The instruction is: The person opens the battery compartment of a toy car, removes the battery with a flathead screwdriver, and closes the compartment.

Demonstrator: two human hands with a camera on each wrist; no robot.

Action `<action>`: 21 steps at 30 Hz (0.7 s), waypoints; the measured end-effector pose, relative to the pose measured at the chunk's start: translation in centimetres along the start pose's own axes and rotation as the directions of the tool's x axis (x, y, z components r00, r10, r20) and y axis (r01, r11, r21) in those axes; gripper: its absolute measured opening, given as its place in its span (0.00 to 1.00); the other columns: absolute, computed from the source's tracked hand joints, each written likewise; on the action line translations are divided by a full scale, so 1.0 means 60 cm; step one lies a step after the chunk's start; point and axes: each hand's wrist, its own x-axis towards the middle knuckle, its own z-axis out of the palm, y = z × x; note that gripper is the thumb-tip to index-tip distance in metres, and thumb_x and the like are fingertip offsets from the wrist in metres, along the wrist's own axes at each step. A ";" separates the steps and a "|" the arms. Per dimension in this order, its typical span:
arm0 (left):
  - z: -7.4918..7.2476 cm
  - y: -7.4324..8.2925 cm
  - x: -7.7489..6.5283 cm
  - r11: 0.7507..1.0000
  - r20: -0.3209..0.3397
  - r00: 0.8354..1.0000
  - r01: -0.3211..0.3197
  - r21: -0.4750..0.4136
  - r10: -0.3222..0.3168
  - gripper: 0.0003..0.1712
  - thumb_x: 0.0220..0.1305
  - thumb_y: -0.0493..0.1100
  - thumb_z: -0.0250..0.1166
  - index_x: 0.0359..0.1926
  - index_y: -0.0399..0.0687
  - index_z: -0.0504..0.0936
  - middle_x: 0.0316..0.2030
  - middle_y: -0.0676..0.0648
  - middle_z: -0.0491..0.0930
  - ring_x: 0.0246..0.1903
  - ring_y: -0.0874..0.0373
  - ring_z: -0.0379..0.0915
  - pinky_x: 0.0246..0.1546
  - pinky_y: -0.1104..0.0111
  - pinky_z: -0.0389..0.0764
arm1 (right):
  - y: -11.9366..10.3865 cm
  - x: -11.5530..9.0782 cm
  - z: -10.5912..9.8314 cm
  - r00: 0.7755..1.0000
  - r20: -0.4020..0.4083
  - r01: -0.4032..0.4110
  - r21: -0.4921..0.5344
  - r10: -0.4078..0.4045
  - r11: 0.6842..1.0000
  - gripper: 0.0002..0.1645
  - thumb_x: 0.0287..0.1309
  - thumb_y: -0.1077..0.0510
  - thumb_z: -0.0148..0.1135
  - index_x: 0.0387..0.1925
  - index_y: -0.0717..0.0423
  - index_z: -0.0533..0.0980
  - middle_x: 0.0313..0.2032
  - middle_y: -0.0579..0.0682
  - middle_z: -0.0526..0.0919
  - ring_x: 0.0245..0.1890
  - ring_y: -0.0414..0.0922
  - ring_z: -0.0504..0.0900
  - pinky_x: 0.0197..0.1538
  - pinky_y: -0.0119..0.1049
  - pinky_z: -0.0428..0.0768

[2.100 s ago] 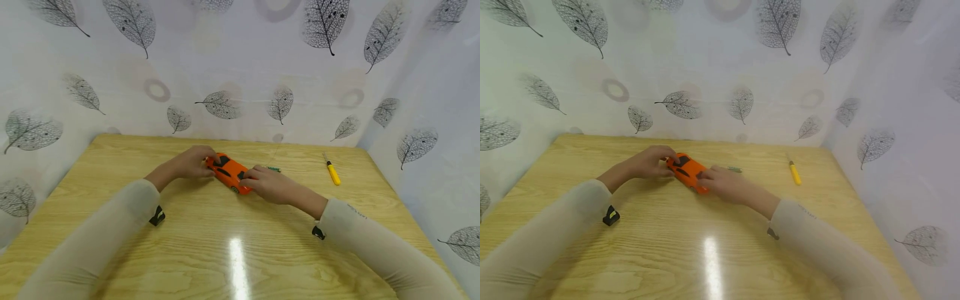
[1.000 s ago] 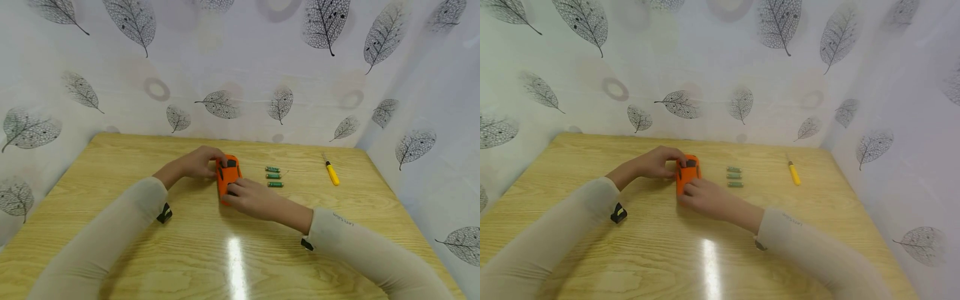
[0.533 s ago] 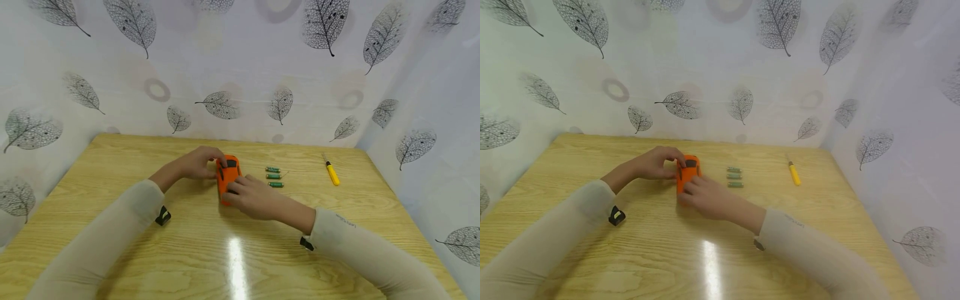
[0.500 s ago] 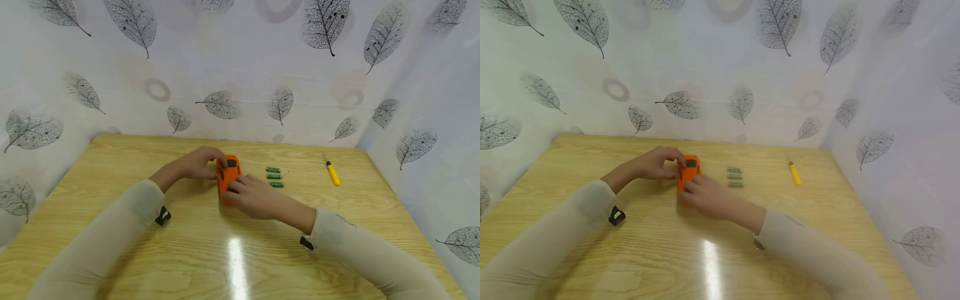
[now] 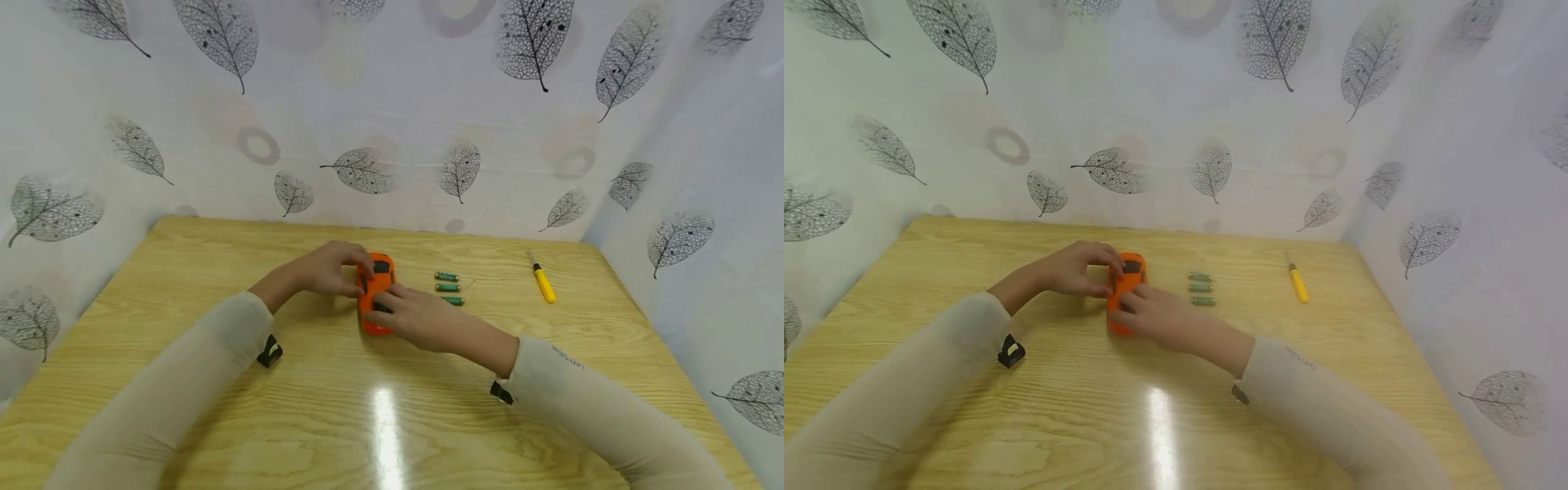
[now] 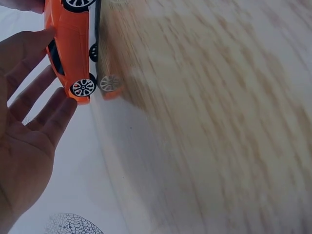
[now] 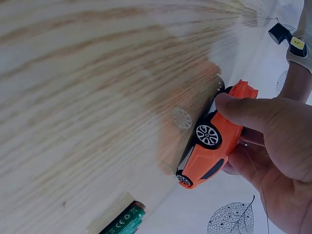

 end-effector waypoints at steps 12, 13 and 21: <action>0.005 0.004 0.008 0.998 0.031 0.999 0.014 -0.060 -0.012 0.15 0.57 0.43 0.79 0.44 0.49 0.87 0.51 0.51 0.83 0.57 0.52 0.76 0.62 0.55 0.77 | -0.005 -0.011 -0.007 0.999 -0.023 0.030 -0.029 -0.031 0.999 0.27 0.66 0.61 0.69 0.65 0.48 0.76 0.61 0.54 0.78 0.59 0.52 0.76 0.61 0.39 0.80; 0.006 0.005 0.008 0.998 0.030 1.000 0.011 -0.059 -0.010 0.15 0.57 0.43 0.79 0.44 0.49 0.87 0.51 0.51 0.83 0.57 0.52 0.76 0.62 0.55 0.77 | -0.005 -0.012 -0.007 0.999 -0.030 0.031 -0.020 -0.032 0.999 0.27 0.66 0.61 0.69 0.65 0.48 0.77 0.61 0.54 0.78 0.59 0.52 0.76 0.61 0.39 0.80; 0.010 0.009 0.011 0.998 0.036 0.999 0.022 -0.054 -0.021 0.14 0.58 0.44 0.78 0.45 0.49 0.87 0.52 0.51 0.83 0.57 0.52 0.75 0.64 0.53 0.75 | -0.002 -0.019 -0.002 0.998 -0.057 0.027 -0.004 -0.027 1.000 0.27 0.64 0.60 0.71 0.63 0.48 0.78 0.58 0.53 0.80 0.56 0.51 0.78 0.58 0.39 0.82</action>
